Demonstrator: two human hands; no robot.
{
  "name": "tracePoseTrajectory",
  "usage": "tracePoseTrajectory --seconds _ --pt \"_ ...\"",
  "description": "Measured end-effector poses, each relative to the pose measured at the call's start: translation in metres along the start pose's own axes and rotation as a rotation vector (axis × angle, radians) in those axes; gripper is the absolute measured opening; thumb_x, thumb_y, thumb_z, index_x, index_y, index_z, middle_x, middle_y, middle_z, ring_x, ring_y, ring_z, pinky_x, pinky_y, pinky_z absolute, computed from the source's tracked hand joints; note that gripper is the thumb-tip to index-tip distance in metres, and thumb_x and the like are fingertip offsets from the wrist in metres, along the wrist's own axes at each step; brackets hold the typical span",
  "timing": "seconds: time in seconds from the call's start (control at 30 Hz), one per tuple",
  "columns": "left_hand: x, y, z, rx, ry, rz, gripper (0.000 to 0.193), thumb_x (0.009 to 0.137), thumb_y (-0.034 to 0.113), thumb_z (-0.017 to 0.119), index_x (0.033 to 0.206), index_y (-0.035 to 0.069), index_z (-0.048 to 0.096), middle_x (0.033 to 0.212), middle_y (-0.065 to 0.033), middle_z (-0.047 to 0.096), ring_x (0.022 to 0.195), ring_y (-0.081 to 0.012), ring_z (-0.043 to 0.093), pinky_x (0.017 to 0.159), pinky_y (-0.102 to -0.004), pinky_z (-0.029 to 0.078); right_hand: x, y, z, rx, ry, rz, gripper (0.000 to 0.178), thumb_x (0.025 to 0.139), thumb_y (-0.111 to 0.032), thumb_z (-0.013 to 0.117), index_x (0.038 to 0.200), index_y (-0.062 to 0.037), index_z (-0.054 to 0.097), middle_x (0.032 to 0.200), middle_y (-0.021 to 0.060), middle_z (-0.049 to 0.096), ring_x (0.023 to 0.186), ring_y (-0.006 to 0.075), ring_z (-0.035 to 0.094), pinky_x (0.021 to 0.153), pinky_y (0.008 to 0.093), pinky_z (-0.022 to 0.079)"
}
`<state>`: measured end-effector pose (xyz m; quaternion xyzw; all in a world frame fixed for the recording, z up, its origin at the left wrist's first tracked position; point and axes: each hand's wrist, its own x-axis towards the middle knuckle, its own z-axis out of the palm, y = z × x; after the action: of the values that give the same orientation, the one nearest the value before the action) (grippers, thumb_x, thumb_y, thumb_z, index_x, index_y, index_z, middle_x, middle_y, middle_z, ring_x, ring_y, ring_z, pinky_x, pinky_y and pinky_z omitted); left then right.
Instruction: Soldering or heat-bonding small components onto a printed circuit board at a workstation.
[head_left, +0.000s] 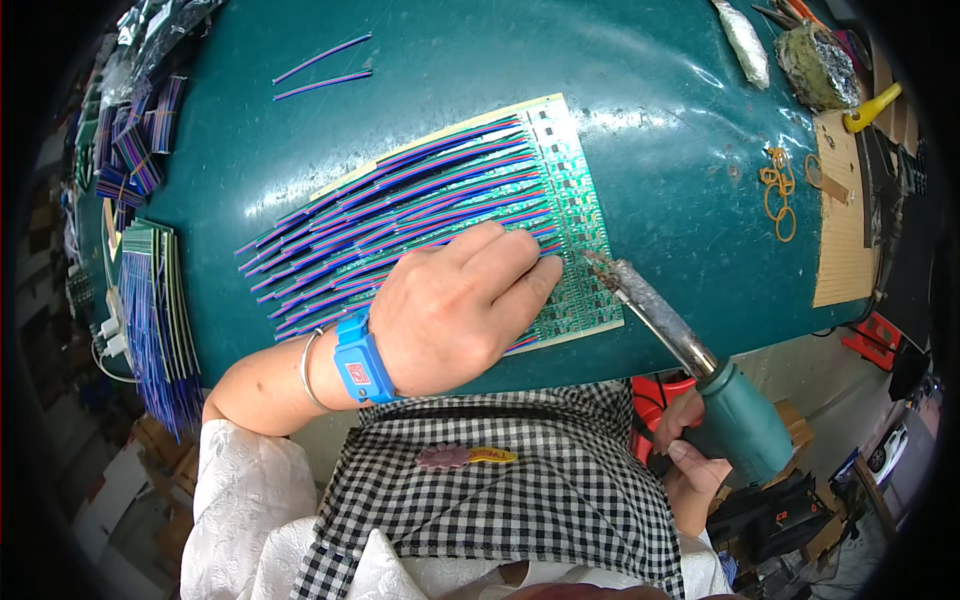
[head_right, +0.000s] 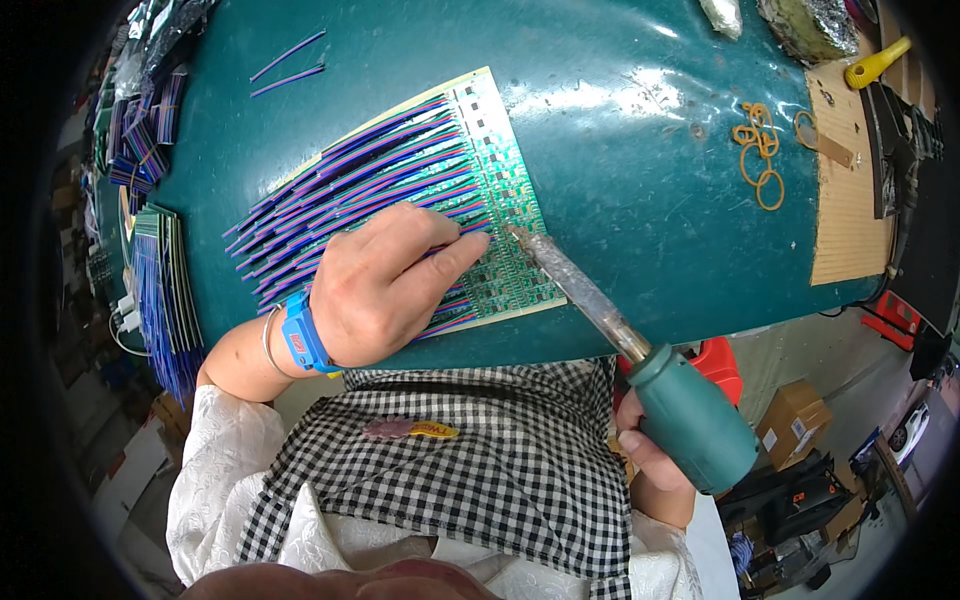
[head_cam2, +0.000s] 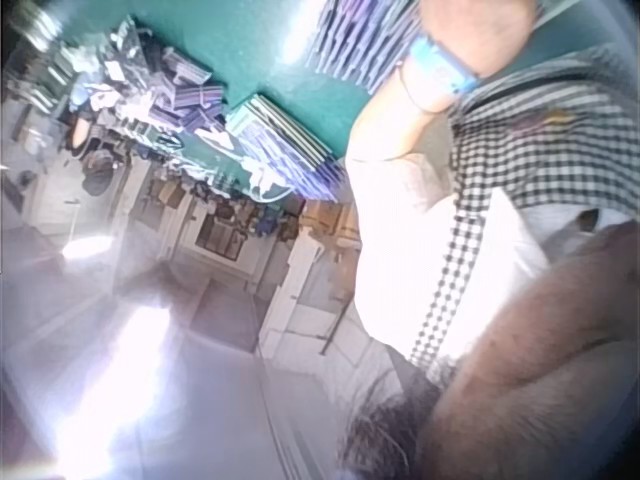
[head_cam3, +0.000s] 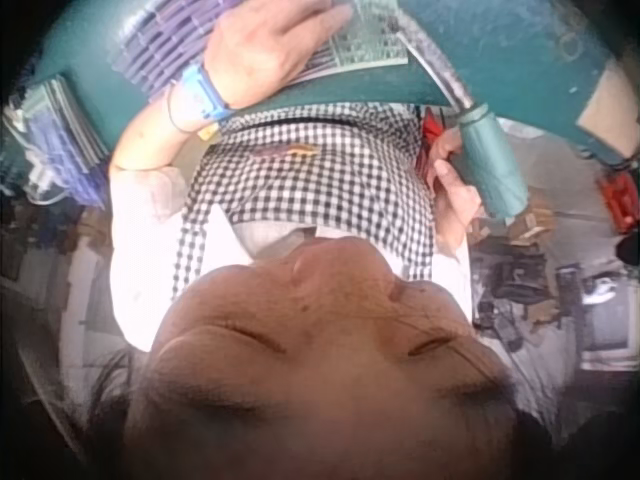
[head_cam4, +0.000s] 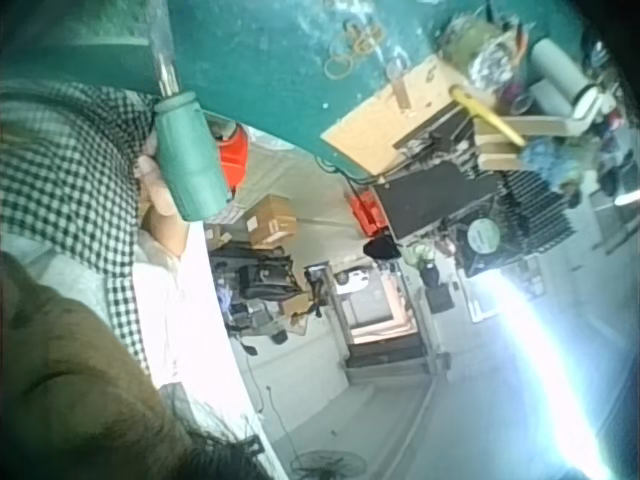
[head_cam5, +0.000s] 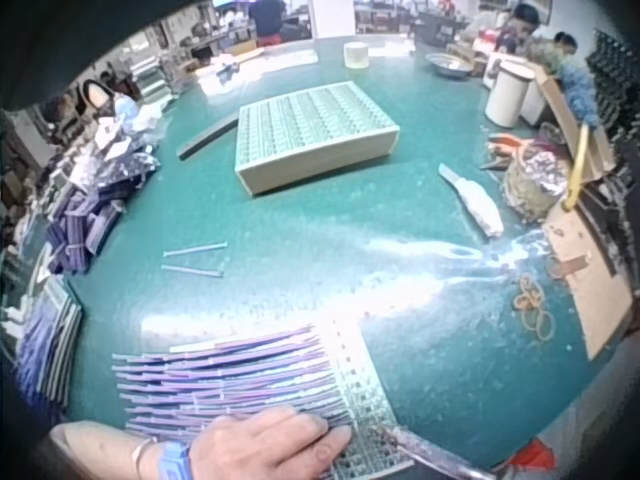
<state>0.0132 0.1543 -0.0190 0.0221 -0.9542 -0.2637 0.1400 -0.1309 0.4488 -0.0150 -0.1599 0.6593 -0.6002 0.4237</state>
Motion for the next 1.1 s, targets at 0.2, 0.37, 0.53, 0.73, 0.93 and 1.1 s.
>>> tracePoseTrajectory --seconds 0.2,0.37,0.53,0.73,0.93,1.1 --pt "0.0 0.0 0.001 0.008 -0.011 0.0 0.035 0.069 0.0 0.069 0.104 -0.005 0.07 0.088 -0.0109 0.061 0.07 -0.024 0.06 0.055 -0.0348 0.05 -0.001 0.01 -0.002 -0.025 -0.05 -0.061 0.032 0.073 -0.007 0.075 0.099 0.0058 0.061 0.069 0.0066 0.06 0.058 0.0164 0.055 0.055 0.0281 0.044" --pt "0.001 0.001 0.0 0.004 -0.012 -0.006 0.035 0.07 0.001 0.069 0.104 -0.005 0.07 0.088 -0.0111 0.061 0.07 -0.0241 0.06 0.055 -0.0349 0.05 -0.002 0.017 -0.012 0.016 -0.123 -0.086 0.045 0.074 -0.005 0.075 0.113 0.008 0.058 0.073 0.0075 0.06 0.059 0.0154 0.053 0.055 0.0277 0.043" --pt "0.0 0.001 -0.001 0.003 -0.024 -0.012 0.035 0.07 0.002 0.069 0.104 -0.005 0.07 0.088 -0.0111 0.061 0.071 -0.0243 0.061 0.056 -0.035 0.051 -0.003 -0.001 -0.002 0.218 -0.04 -0.004 0.051 0.073 -0.001 0.075 0.12 0.0098 0.057 0.075 0.0089 0.061 0.059 0.0148 0.053 0.055 0.0271 0.041" --pt "0.001 0.001 0.001 0.011 -0.017 -0.007 0.035 0.07 0.002 0.069 0.104 -0.005 0.07 0.088 -0.0108 0.061 0.071 -0.0244 0.062 0.056 -0.035 0.051 -0.008 0.016 -0.014 0.132 -0.115 -0.048 0.055 0.072 0.001 0.074 0.123 0.0093 0.057 0.078 0.0091 0.062 0.061 0.015 0.055 0.056 0.0269 0.043" --pt "0.001 0.002 0.0 0.008 -0.023 -0.014 0.035 0.07 0.001 0.07 0.104 -0.004 0.07 0.088 -0.0104 0.061 0.071 -0.0243 0.061 0.056 -0.0349 0.051 -0.015 0.023 -0.012 0.132 -0.026 -0.032 0.056 0.072 0.0 0.075 0.125 0.009 0.056 0.083 0.0119 0.062 0.062 0.0157 0.055 0.055 0.0278 0.044" --pt "0.0 0.001 -0.001 0.021 -0.011 -0.008 0.035 0.069 0.001 0.07 0.104 -0.004 0.071 0.088 -0.0102 0.061 0.071 -0.0242 0.061 0.055 -0.0345 0.051 -0.006 0.009 -0.011 0.234 -0.114 -0.041 0.057 0.075 -0.002 0.074 0.127 0.0091 0.054 0.088 0.0104 0.062 0.063 0.0159 0.054 0.056 0.0279 0.043"
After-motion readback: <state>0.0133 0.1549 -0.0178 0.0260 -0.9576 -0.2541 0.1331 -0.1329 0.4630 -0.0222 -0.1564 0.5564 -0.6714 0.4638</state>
